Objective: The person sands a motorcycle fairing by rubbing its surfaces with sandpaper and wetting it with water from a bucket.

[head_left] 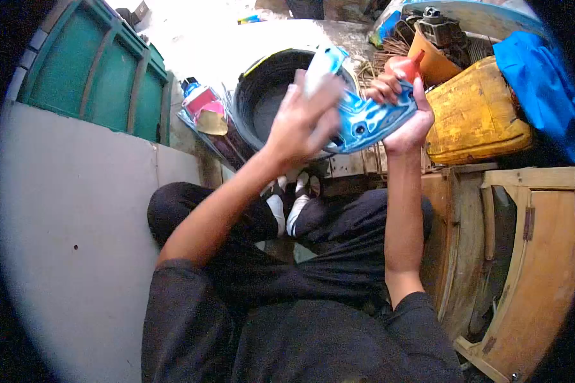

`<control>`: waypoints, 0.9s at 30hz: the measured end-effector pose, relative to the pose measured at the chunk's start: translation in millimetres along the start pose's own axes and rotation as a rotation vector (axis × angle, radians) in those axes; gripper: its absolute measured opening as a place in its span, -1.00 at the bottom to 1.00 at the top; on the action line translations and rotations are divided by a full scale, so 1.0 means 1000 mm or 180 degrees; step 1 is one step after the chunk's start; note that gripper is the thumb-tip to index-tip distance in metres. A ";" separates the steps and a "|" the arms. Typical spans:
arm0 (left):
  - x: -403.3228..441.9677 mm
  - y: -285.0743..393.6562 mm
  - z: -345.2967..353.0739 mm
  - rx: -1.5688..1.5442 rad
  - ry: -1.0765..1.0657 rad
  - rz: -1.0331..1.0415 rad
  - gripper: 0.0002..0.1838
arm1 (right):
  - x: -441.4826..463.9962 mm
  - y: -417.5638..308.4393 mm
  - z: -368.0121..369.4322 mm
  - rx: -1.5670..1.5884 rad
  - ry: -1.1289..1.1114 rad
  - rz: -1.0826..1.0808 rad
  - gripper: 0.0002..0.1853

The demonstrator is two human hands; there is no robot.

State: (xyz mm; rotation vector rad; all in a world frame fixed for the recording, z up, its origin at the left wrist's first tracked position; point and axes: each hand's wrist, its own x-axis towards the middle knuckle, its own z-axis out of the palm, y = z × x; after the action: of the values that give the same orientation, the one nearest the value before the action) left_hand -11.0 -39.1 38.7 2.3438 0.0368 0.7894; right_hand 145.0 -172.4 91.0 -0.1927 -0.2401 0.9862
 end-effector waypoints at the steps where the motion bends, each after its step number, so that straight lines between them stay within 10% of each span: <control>1: -0.001 -0.003 0.001 0.0144 -0.0014 0.0023 -0.39 | 0.002 0.001 0.003 0.0009 -0.0058 0.0039 -0.68; 5: -0.015 0.036 -0.009 0.0276 -0.0574 0.1123 -0.36 | 0.001 -0.005 -0.004 0.0103 -0.0110 0.0248 -0.66; 9: 0.004 -0.004 0.004 -0.0171 0.0465 -0.0369 -0.38 | 0.001 0.000 0.006 -0.0071 -0.0018 0.0066 -0.70; 13: -0.011 0.031 -0.013 0.0227 -0.0742 0.0856 -0.39 | 0.001 0.000 0.007 -0.0038 -0.0008 0.0225 -0.71; 16: 0.004 0.000 0.003 -0.0194 0.0595 -0.0720 -0.38 | 0.004 0.003 0.009 -0.0214 -0.0070 -0.0008 -0.72; 20: -0.015 0.032 -0.011 0.0399 -0.0839 0.0799 -0.35 | -0.001 -0.010 -0.001 -0.0118 -0.0050 0.0249 -0.70; 23: 0.003 0.005 0.008 -0.0117 0.0440 -0.0580 -0.34 | 0.003 -0.004 0.005 0.0044 -0.0030 0.0169 -0.69; 27: -0.010 0.036 -0.016 0.0273 -0.0731 0.0795 -0.40 | 0.001 -0.004 -0.001 0.0035 -0.0043 0.0347 -0.69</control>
State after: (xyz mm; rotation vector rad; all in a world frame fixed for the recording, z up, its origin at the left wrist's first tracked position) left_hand -33.8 -60.7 64.4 2.5385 -0.3322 0.6393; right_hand 149.2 -173.7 91.0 -0.1908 -0.2385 1.0970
